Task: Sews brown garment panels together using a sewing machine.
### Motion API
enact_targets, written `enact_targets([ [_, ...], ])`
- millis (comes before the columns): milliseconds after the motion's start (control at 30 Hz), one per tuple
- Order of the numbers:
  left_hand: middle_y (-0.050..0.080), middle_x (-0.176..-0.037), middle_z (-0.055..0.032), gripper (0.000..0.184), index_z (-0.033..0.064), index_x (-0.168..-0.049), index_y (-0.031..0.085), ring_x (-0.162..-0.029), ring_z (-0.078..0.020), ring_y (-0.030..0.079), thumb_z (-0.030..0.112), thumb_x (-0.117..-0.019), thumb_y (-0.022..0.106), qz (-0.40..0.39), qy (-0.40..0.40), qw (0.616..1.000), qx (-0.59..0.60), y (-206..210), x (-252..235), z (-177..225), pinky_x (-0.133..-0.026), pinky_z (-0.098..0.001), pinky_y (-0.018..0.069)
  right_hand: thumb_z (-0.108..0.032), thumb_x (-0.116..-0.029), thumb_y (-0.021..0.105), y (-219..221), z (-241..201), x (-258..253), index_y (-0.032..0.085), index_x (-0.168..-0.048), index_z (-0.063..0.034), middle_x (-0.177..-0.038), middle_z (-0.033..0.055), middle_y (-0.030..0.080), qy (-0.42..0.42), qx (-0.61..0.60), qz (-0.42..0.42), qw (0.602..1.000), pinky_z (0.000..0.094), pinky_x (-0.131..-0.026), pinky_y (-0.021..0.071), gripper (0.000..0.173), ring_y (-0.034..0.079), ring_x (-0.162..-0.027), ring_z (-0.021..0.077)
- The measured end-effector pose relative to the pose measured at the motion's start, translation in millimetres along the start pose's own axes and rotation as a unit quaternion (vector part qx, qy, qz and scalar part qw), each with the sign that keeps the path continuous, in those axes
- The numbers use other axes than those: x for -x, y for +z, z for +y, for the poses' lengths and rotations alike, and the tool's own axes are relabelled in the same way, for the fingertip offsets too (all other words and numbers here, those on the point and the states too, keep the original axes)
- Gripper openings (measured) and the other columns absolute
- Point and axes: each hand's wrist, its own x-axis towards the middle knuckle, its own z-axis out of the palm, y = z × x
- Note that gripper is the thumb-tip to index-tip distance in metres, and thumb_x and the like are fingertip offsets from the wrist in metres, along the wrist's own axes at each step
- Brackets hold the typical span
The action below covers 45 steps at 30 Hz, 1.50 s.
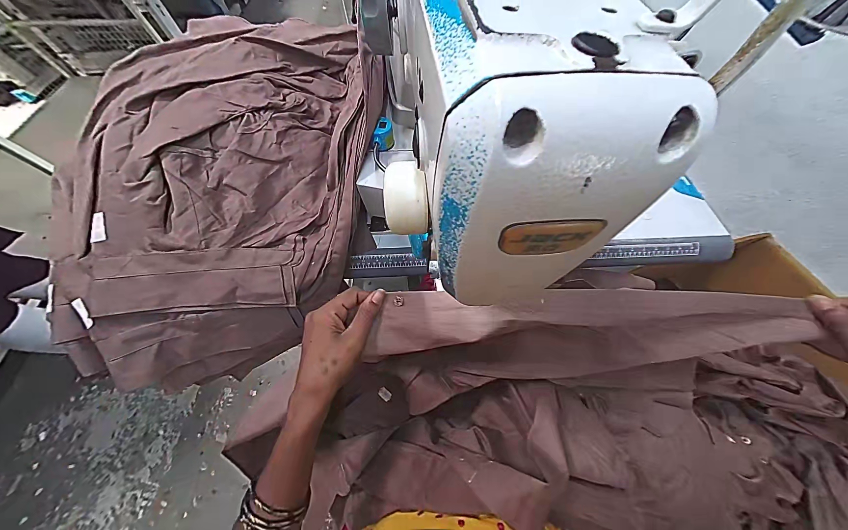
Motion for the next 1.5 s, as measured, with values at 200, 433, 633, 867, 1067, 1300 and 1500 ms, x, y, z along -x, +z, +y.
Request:
enact_targets([
  [200,0.058,-0.066,0.0133,0.03,0.0168,-0.085,0.07,-0.055,0.0069,0.05,0.039,-0.1009,0.058,0.005,0.019,0.998,-0.064,-16,-6,-2,-0.052,-0.0145,0.0395,-0.042,-0.1031,0.055,44,7,-19,0.067,-0.11,0.0077,-0.097,0.0322,0.065,-0.021,0.027,0.022,0.999,0.0648,-0.082,0.0443,0.052,0.062,-0.088,0.0425],
  [433,0.051,-0.062,0.0143,0.034,0.0164,-0.081,0.068,-0.053,0.008,0.043,0.042,-0.1002,0.057,0.001,0.032,0.995,-0.094,-7,-16,4,-0.051,-0.0151,0.0337,-0.038,-0.1043,0.056,50,-4,-36,0.068,-0.11,0.0058,-0.099,0.0347,0.066,-0.006,0.076,0.025,0.997,0.0721,-0.084,0.0409,0.046,0.063,-0.093,0.0509],
  [633,0.073,-0.105,-0.0128,0.039,0.0079,-0.111,0.074,-0.1,-0.0317,0.07,0.038,-0.104,0.049,0.008,0.156,0.962,-0.224,7,-10,3,-0.088,-0.0536,0.0537,-0.016,-0.0991,0.064,83,-42,-40,0.07,-0.117,0.0053,-0.118,0.0391,0.062,-0.122,0.172,-0.01,0.977,0.0819,-0.088,0.0392,0.028,0.057,-0.112,0.0637],
  [867,0.065,-0.125,-0.012,0.053,-0.0016,-0.137,0.056,-0.116,-0.0116,0.061,0.04,-0.105,0.044,-0.104,0.054,0.993,-0.013,50,-10,24,-0.102,-0.0319,0.0486,-0.013,-0.0978,0.065,165,-200,-22,0.074,-0.109,0.0008,-0.102,0.0241,0.068,-0.313,0.029,0.043,0.948,0.0574,-0.078,0.0559,0.02,0.068,-0.097,0.0428],
  [1067,0.061,-0.131,-0.0188,0.053,-0.0054,-0.14,0.051,-0.125,-0.0215,0.057,0.028,-0.0997,0.047,-0.074,-0.013,0.997,0.022,63,-9,24,-0.108,-0.04,0.0442,-0.01,-0.0941,0.07,194,-226,-26,0.074,-0.109,0.0034,-0.105,0.0251,0.067,-0.352,0.088,0.016,0.932,0.0565,-0.08,0.052,0.02,0.065,-0.1,0.0447],
  [1300,0.064,-0.125,-0.0172,0.059,-0.0147,-0.137,0.045,-0.115,-0.0039,0.06,0.029,-0.0992,0.055,-0.023,-0.001,0.997,0.068,72,-1,1,-0.099,-0.0214,0.0485,-0.015,-0.0964,0.065,195,-209,-33,0.075,-0.096,-0.0016,-0.094,0.0161,0.072,-0.319,-0.051,0.073,0.943,0.0455,-0.079,0.0586,0.017,0.071,-0.092,0.0324],
  [1500,0.066,-0.083,-0.0114,0.027,-0.0062,-0.101,0.065,-0.078,-0.0135,0.065,0.018,-0.0918,0.057,0.001,0.03,0.999,-0.017,70,-6,24,-0.072,-0.0349,0.0533,-0.014,-0.0881,0.073,163,-244,1,0.071,-0.084,0.0001,-0.075,0.0114,0.068,-0.309,-0.134,0.078,0.938,0.0383,-0.063,0.0543,0.015,0.066,-0.067,0.0213],
])
